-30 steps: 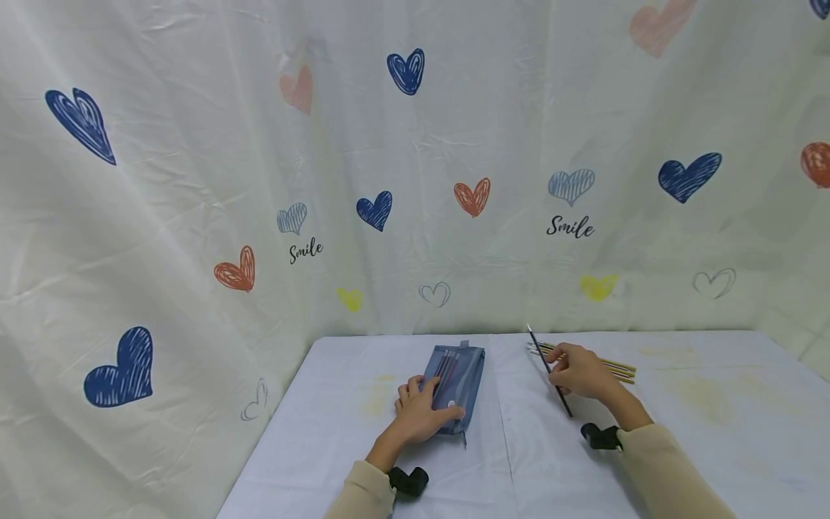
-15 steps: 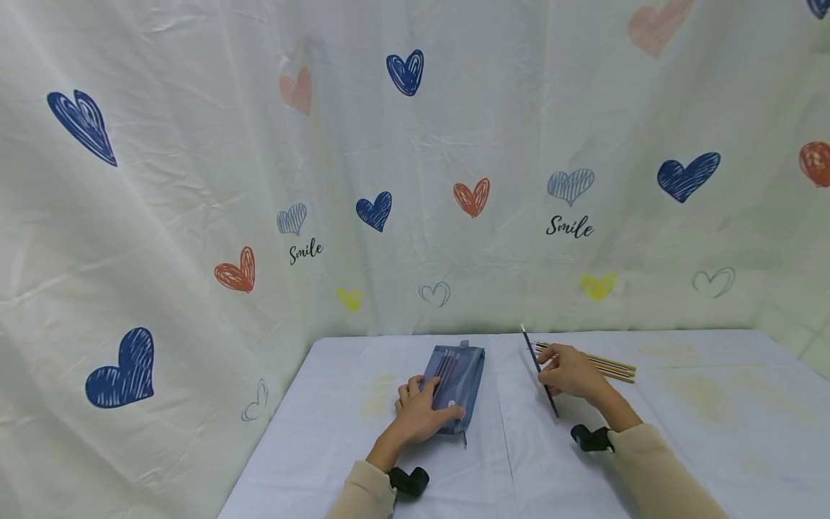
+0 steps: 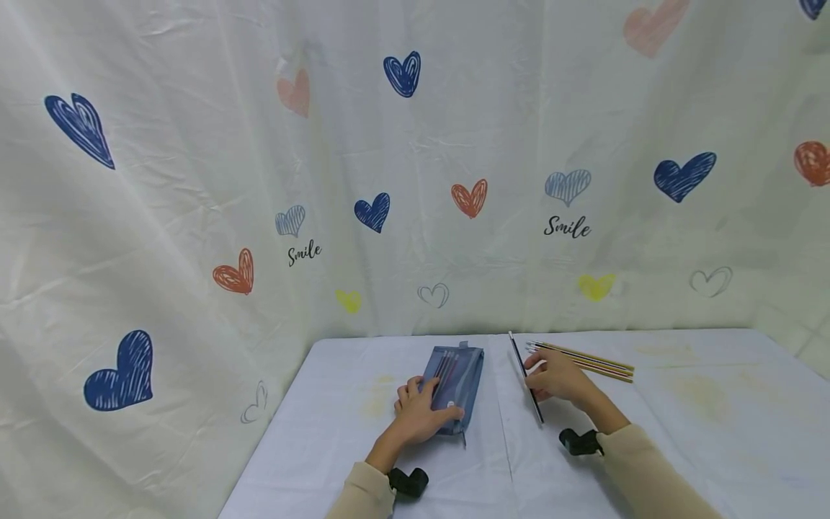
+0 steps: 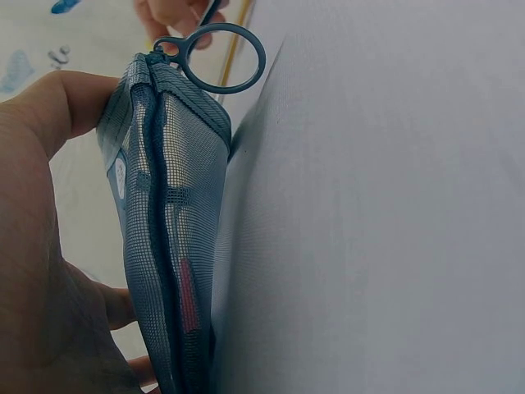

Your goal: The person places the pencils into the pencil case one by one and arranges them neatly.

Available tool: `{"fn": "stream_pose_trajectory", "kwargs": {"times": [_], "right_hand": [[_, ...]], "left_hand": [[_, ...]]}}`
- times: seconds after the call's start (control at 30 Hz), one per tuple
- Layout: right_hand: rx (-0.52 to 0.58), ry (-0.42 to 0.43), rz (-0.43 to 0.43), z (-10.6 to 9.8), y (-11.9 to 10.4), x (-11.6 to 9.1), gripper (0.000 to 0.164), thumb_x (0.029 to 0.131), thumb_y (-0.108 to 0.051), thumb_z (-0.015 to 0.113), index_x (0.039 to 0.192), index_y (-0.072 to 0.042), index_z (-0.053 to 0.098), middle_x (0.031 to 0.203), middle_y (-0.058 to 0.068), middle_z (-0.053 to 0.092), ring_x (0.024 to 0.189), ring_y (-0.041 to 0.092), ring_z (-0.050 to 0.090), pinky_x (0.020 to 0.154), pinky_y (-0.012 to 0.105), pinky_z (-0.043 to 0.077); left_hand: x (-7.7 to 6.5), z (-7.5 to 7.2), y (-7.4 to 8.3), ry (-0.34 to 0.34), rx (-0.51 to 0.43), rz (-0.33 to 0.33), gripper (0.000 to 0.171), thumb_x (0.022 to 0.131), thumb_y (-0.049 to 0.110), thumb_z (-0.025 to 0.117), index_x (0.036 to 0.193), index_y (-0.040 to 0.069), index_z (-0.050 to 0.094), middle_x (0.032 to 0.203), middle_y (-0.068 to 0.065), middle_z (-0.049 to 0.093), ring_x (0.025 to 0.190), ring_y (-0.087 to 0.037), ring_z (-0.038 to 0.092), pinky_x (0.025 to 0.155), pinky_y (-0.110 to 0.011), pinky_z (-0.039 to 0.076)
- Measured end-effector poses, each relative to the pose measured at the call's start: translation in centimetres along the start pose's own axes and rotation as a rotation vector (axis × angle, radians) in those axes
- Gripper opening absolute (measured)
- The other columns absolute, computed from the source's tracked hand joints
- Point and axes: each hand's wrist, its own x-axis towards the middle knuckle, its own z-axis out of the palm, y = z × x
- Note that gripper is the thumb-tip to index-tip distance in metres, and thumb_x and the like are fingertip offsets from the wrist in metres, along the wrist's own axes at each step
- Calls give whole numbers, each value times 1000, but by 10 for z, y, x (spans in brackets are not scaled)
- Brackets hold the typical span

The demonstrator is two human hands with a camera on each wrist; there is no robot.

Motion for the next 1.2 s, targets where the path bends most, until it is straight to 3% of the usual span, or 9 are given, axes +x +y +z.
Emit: {"fn": "stream_pose_trajectory", "kwargs": {"times": [0.47,0.77,1.03,1.2], "right_hand": [[50,-76,-5,18,-8,-1,38,80,1,68,116,9,58,83,10,67,62,18,63,63,36,59],[23,-125,4,25,-11,-4,36,79,1,67,115,5,61,82,8,67,64,19,62,63,34,57],[96,-193,-11,32,-12,-5,39,80,0,67,118,8,60,81,6,67,65,16,63,63,34,58],[121,-189,0,42,-12,-3,40,80,-1,67,119,7,60,82,6,67,66,16,63,63,34,58]], "left_hand": [[1,1,1,6,1,3,91,82,64,69,155,16,44,160,-18,27,138,-38,25,109,-64,24],[1,1,0,9,-1,12,94,81,66,69,155,14,44,160,-18,27,138,-38,25,108,-65,24],[1,1,1,11,1,7,96,79,68,68,155,15,44,160,-17,27,139,-38,24,109,-64,24],[1,1,1,22,3,3,95,79,65,70,154,13,45,159,-18,28,138,-38,26,108,-65,24]]}}
